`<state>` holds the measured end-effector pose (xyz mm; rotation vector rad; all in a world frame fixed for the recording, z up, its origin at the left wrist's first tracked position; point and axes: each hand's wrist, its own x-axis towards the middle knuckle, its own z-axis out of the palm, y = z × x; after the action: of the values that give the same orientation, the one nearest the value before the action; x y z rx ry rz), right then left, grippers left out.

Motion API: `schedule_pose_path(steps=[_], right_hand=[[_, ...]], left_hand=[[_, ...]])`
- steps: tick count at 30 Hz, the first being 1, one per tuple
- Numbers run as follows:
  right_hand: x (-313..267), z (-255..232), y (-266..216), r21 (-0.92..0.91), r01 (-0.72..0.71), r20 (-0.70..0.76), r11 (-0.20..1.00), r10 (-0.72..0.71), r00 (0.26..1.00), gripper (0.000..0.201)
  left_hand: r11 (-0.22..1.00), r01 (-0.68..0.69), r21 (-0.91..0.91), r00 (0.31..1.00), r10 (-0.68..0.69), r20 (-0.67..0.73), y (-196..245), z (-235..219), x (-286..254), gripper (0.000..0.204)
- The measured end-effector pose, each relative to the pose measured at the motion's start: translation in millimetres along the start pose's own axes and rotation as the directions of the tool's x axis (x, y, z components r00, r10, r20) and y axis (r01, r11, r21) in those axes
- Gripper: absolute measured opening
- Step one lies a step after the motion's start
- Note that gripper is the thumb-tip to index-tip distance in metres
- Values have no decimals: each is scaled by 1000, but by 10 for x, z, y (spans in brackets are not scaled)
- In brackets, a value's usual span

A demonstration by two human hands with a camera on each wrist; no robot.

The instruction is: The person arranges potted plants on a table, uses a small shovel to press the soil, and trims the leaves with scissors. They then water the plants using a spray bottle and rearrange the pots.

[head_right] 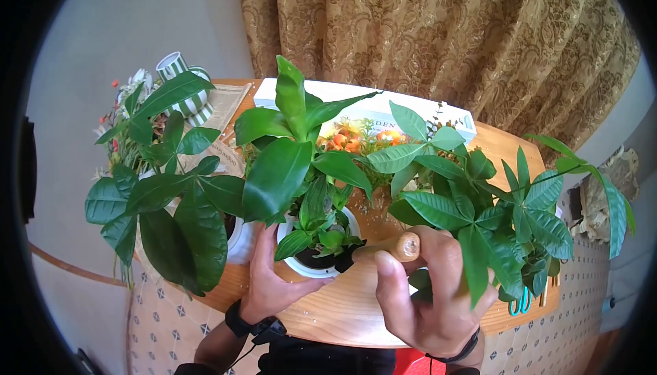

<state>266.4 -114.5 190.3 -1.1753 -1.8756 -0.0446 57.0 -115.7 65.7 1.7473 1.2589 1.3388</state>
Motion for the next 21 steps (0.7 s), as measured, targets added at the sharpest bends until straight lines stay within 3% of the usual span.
schedule_pose_path(steps=[3,7,14,16,21], right_hand=[[39,25,14,-40,63,9,997,-63,998,20],[-3,11,30,6,-2,-6,1000,2,1000,22],[-5,53,22,18,3,-27,1000,-3,1000,23],[22,58,25,-30,73,-4,997,-73,997,22],[-15,-16,6,-13,-5,-2,1000,5,1000,21]], left_hand=[[1000,-2,15,1000,2,-4,-16,-3,-3,113],[999,-30,39,999,30,-14,-12,-5,0,112],[1000,2,19,1000,-1,-15,-54,7,-30,113],[999,-1,41,1000,2,-12,-29,-6,-21,113],[998,0,68,1000,0,-7,-59,-4,-30,114]])
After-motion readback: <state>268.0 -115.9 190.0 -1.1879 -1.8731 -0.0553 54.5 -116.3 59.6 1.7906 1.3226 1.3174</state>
